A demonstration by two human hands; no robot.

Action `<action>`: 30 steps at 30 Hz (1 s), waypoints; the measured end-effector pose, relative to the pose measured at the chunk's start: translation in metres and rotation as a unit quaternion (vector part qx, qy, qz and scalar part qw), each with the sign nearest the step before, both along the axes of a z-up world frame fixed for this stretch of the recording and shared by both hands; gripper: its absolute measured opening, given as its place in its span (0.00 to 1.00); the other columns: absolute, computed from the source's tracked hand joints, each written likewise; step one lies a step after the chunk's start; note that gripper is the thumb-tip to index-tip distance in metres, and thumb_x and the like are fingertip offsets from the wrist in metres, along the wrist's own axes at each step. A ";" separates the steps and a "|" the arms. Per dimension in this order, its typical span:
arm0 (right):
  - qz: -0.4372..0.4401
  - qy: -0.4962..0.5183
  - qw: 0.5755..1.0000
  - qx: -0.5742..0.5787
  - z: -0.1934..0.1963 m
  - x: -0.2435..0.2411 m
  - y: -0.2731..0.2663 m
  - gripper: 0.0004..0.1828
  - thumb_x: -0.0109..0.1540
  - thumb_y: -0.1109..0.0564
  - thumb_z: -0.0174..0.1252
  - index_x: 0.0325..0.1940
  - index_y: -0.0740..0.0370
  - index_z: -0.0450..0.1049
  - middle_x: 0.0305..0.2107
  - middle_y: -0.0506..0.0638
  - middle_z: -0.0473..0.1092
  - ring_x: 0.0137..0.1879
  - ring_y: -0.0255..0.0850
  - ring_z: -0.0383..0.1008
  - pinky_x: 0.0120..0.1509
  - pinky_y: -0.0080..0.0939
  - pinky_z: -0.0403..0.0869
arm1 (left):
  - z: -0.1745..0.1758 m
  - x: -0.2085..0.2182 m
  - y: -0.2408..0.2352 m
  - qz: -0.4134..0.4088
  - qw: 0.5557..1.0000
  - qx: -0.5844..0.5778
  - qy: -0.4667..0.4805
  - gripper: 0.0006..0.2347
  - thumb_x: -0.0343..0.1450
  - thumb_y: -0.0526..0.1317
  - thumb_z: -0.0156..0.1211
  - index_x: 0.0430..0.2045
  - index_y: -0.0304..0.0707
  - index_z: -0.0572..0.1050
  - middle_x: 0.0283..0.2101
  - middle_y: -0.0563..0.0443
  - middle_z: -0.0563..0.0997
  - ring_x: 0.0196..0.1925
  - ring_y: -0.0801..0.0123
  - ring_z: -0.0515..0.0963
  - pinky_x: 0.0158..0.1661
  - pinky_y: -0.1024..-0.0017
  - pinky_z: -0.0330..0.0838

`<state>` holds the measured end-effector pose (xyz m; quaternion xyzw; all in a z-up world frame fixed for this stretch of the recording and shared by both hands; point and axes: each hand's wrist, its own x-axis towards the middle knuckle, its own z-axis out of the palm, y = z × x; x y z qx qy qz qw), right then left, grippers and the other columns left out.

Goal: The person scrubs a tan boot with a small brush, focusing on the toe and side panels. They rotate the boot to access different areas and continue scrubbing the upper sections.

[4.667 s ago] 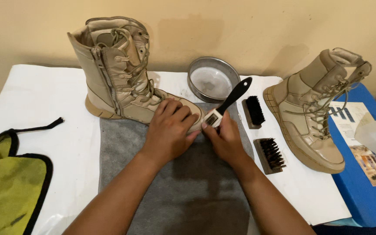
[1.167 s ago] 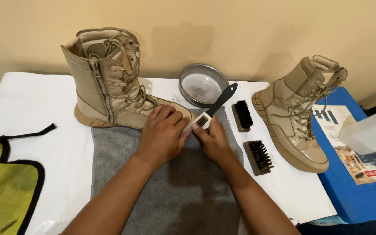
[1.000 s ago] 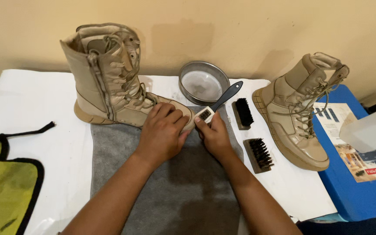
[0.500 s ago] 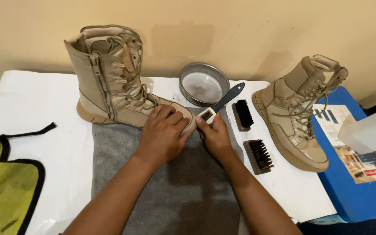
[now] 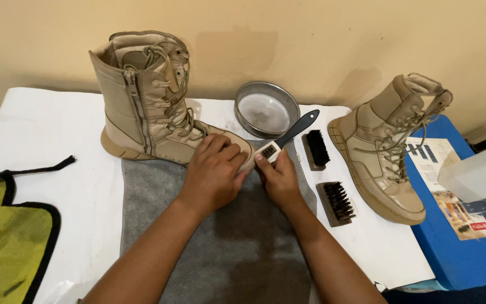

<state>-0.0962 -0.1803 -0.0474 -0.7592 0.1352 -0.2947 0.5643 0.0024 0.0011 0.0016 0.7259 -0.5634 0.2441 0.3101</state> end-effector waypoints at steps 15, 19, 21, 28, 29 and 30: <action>-0.031 0.084 0.993 -0.083 0.020 -0.002 0.003 0.16 0.64 0.51 0.63 0.44 0.66 0.69 0.30 0.59 0.74 0.40 0.44 0.73 0.47 0.53 0.73 | 0.001 -0.002 -0.001 0.011 1.000 0.005 -0.006 0.13 0.65 0.42 0.67 0.40 0.38 0.82 0.34 0.47 0.80 0.49 0.55 0.75 0.62 0.53 0.61; 0.019 0.061 0.997 -0.048 0.032 -0.011 0.010 0.16 0.62 0.52 0.66 0.45 0.65 0.71 0.32 0.53 0.75 0.43 0.41 0.71 0.50 0.51 0.73 | 0.001 -0.001 -0.002 0.015 1.000 -0.005 -0.011 0.13 0.65 0.43 0.67 0.39 0.38 0.82 0.34 0.47 0.79 0.48 0.55 0.75 0.61 0.53 0.61; 0.037 0.102 0.992 -0.066 0.051 -0.016 0.027 0.15 0.61 0.56 0.67 0.45 0.65 0.71 0.31 0.55 0.76 0.40 0.42 0.73 0.47 0.53 0.75 | 0.003 -0.002 0.000 0.017 1.000 0.008 -0.002 0.14 0.63 0.42 0.69 0.40 0.38 0.82 0.34 0.48 0.79 0.49 0.55 0.75 0.62 0.52 0.61; -0.011 0.072 0.995 -0.063 0.016 -0.004 0.002 0.17 0.64 0.52 0.63 0.45 0.67 0.68 0.30 0.60 0.73 0.39 0.46 0.71 0.47 0.55 0.72 | 0.004 -0.003 -0.001 0.007 1.000 0.000 0.001 0.13 0.65 0.40 0.67 0.40 0.36 0.82 0.35 0.46 0.79 0.49 0.54 0.75 0.62 0.53 0.61; -0.013 0.053 0.998 -0.040 0.014 -0.001 0.000 0.14 0.64 0.53 0.62 0.44 0.65 0.69 0.29 0.54 0.72 0.39 0.42 0.70 0.45 0.50 0.72 | 0.005 -0.004 0.000 0.009 1.000 -0.001 -0.001 0.12 0.65 0.41 0.67 0.40 0.36 0.82 0.34 0.46 0.79 0.49 0.54 0.75 0.61 0.53 0.61; -0.014 0.034 0.999 -0.016 0.012 0.001 -0.002 0.11 0.64 0.55 0.62 0.43 0.63 0.69 0.28 0.48 0.71 0.38 0.38 0.70 0.44 0.45 0.72 | 0.006 -0.004 0.002 0.012 1.000 -0.003 -0.004 0.12 0.65 0.41 0.67 0.40 0.36 0.82 0.34 0.46 0.79 0.48 0.54 0.76 0.60 0.53 0.62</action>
